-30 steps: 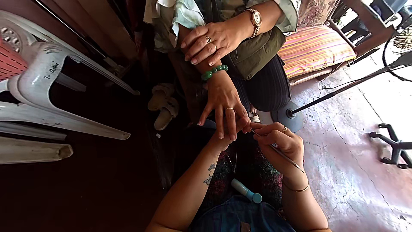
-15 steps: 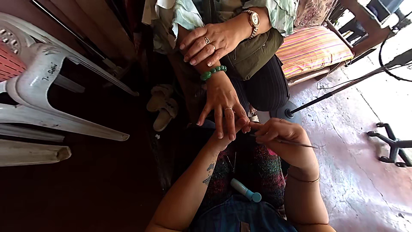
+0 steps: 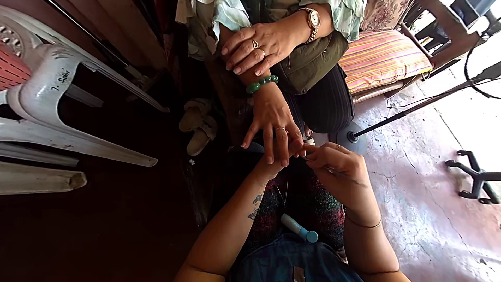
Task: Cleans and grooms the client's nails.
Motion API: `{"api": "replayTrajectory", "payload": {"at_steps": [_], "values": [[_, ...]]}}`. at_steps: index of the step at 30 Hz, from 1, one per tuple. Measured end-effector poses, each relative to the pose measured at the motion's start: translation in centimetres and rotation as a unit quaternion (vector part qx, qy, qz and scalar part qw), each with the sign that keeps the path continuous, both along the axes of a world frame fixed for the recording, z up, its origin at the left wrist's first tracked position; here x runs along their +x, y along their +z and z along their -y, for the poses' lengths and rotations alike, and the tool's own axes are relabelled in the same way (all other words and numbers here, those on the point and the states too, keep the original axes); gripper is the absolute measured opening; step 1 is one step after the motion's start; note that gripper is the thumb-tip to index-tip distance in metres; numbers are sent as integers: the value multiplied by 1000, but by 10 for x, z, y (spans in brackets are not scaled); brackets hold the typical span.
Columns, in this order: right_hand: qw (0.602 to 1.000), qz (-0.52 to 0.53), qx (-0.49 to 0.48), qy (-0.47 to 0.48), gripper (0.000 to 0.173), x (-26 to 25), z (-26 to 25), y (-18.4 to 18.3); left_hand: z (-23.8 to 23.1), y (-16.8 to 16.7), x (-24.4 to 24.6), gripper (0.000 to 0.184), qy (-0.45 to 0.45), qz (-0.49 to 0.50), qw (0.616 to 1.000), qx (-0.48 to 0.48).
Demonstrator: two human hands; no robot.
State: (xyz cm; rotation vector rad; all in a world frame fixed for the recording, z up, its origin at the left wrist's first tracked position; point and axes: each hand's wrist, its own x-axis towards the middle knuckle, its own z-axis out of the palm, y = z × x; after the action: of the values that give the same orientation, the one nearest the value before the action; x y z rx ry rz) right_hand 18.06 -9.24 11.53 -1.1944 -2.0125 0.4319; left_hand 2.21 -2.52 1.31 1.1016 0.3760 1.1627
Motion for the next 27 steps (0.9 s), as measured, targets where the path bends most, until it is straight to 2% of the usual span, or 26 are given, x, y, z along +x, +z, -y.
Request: {"api": "replayTrajectory", "payload": {"at_steps": [2,5,7,9,10,12,14,16,17,18,20,22,25,27], "values": [[1000,23,-5,13,13,1,3,1,0,-1,0,18,8,-7,1000,-1],[999,-32,14,-5,13,-3,0,1,0,-2,1,17,10,-3,1000,1],[999,-2,32,-7,14,-5,-1,-1,0,-3,1,17,13,-9,1000,-1],[999,31,10,6,14,0,0,3,-1,-4,1,18,8,-10,1000,-6],[1000,0,4,5,13,1,0,4,-1,-3,0,18,3,-10,1000,-5],[988,-152,20,-2,11,-6,-3,2,-1,-3,0,16,-4,-2,1000,-2],[951,-309,15,22,15,-24,-10,-7,0,-2,-3,14,-2,23,1000,-8],[913,-405,-24,37,16,-41,-26,-18,4,-3,-5,28,12,31,999,-20],[904,-426,-15,18,14,-45,-36,-21,4,-3,-6,38,8,27,999,-20],[902,-431,14,-7,11,-44,-45,-21,4,-2,-6,38,0,20,1000,-23],[899,-425,96,-42,10,-36,-57,-12,1,4,-6,17,-24,-2,999,-27],[892,-431,130,-42,12,-34,-55,2,0,3,-9,16,-59,-32,998,-6],[894,-446,36,-2,13,-41,-43,-9,-1,-5,-12,35,-47,-110,992,30],[890,-453,2,-46,11,-35,-49,-34,-1,-8,-6,28,60,-149,986,52]]}}
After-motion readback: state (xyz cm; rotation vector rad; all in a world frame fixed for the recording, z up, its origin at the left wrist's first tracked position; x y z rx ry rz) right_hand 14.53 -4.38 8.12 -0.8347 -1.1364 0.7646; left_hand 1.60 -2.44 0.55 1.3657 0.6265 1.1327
